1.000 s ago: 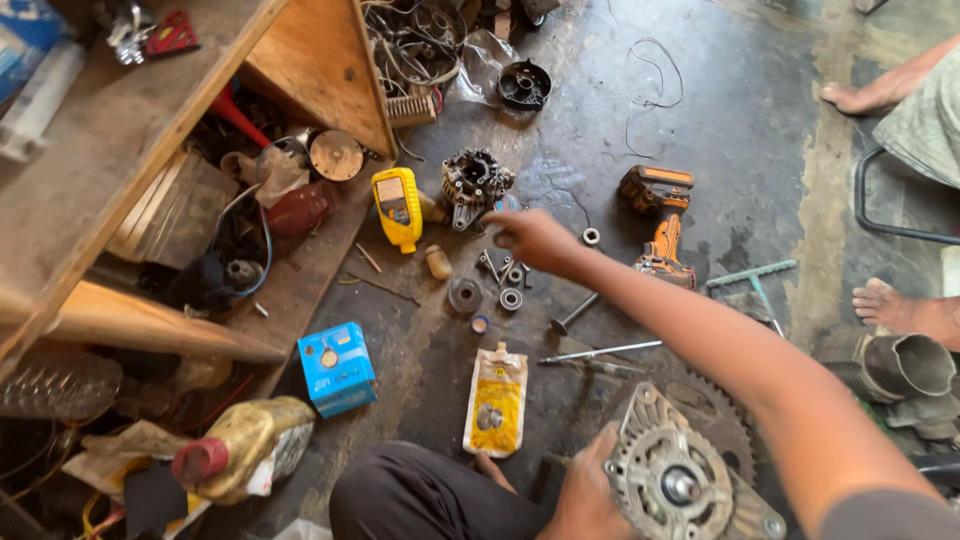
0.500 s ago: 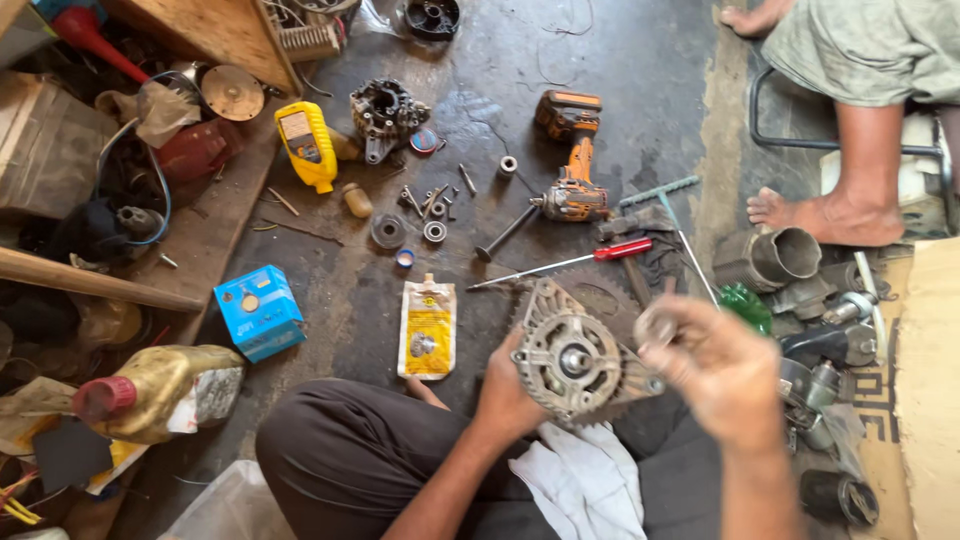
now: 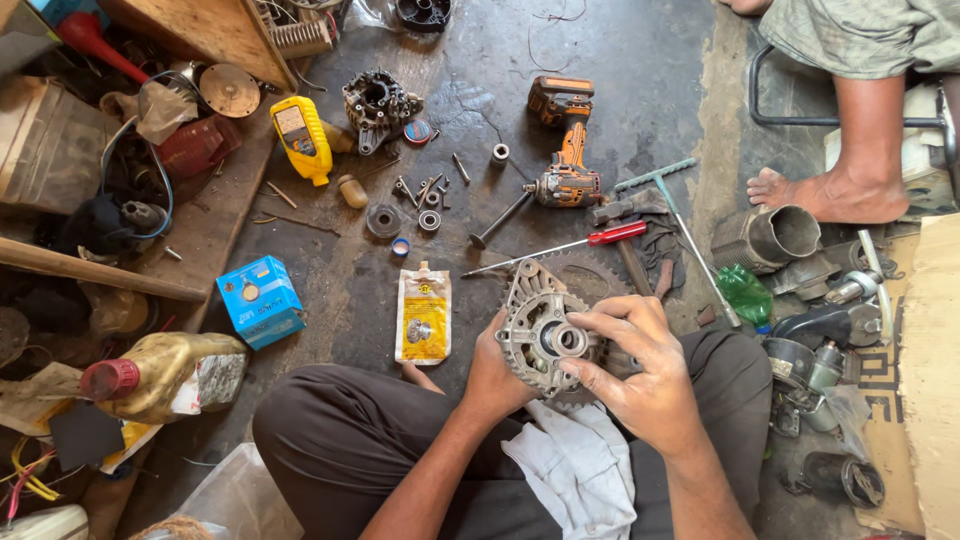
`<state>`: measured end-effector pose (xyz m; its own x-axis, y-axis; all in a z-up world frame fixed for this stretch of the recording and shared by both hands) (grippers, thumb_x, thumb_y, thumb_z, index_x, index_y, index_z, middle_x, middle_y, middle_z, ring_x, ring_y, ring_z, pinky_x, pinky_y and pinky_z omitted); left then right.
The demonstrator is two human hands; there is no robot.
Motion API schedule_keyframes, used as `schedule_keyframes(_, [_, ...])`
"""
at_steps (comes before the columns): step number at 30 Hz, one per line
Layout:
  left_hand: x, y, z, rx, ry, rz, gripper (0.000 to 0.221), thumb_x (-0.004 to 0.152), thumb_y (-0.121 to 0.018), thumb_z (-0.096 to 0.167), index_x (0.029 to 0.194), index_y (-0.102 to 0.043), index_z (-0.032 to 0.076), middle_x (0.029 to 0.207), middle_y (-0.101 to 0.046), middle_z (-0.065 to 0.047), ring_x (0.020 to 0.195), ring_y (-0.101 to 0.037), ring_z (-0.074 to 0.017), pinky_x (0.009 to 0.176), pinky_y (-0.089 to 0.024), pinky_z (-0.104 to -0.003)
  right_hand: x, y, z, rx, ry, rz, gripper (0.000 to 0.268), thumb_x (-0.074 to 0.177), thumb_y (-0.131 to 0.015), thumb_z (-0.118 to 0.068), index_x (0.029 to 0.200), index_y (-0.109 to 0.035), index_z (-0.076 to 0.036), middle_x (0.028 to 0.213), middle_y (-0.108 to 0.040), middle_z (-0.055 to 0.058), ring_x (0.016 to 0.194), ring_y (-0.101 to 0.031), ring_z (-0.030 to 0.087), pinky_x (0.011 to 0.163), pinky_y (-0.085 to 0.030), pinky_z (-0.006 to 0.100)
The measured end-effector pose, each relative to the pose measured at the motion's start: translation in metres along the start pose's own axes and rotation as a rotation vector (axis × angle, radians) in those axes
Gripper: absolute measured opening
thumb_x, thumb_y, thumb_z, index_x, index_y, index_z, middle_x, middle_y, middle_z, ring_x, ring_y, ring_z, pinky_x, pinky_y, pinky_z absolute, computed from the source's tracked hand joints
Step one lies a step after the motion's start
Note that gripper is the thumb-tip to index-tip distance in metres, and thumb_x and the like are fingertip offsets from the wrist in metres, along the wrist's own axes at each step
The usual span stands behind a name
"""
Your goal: The person sits on the floor and assembles a mechanical component, likely a clutch assembly, by hand. They insert small metal pieces into the central hub, then attach a larger metal plate and use a hammer to tap a ring into place.
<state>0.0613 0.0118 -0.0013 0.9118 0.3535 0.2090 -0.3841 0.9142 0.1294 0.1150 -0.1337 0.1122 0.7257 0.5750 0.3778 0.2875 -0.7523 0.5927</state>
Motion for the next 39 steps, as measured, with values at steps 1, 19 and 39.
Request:
schedule_keyframes(1, [0.000, 0.000, 0.000, 0.010, -0.004, -0.002, 0.055, 0.071, -0.087, 0.024, 0.119, -0.068, 0.004, 0.116, -0.071, -0.013, 0.104, -0.074, -0.0279, 0.091, -0.057, -0.036, 0.001, -0.001, -0.001, -0.010, 0.003, -0.008, 0.047, 0.067, -0.090, -0.015, 0.111, -0.075, -0.004, 0.105, -0.066, 0.007, 0.102, -0.060, 0.022, 0.092, -0.049, 0.034])
schedule_keyframes(19, [-0.001, 0.001, -0.003, 0.028, -0.041, -0.019, 0.054, 0.072, -0.085, 0.023, 0.120, -0.067, 0.004, 0.119, -0.069, -0.014, 0.108, -0.071, -0.0307, 0.094, -0.056, -0.038, 0.010, -0.006, -0.004, -0.137, 0.045, -0.068, 0.046, 0.067, -0.088, -0.012, 0.111, -0.075, -0.006, 0.106, -0.063, 0.010, 0.105, -0.056, 0.027, 0.094, -0.047, 0.038])
schedule_keyframes(39, [0.002, 0.004, 0.006, 0.003, -0.046, 0.004, 0.057, 0.070, -0.088, 0.019, 0.119, -0.066, 0.001, 0.118, -0.071, -0.016, 0.106, -0.073, -0.0305, 0.093, -0.057, -0.036, -0.017, 0.015, 0.012, 1.671, -0.281, -0.048, 0.045, 0.099, -0.072, -0.030, 0.130, -0.063, 0.002, 0.112, -0.055, 0.011, 0.101, -0.049, 0.021, 0.100, -0.038, 0.044])
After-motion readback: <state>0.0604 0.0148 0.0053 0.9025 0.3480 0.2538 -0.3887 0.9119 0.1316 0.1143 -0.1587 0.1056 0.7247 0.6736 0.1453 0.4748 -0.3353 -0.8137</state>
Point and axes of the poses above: each hand's wrist, its own x-axis towards the middle knuckle, its own y-axis out of the back of the hand, z = x × y, the point moved 3 cm from there along x, towards the middle knuckle
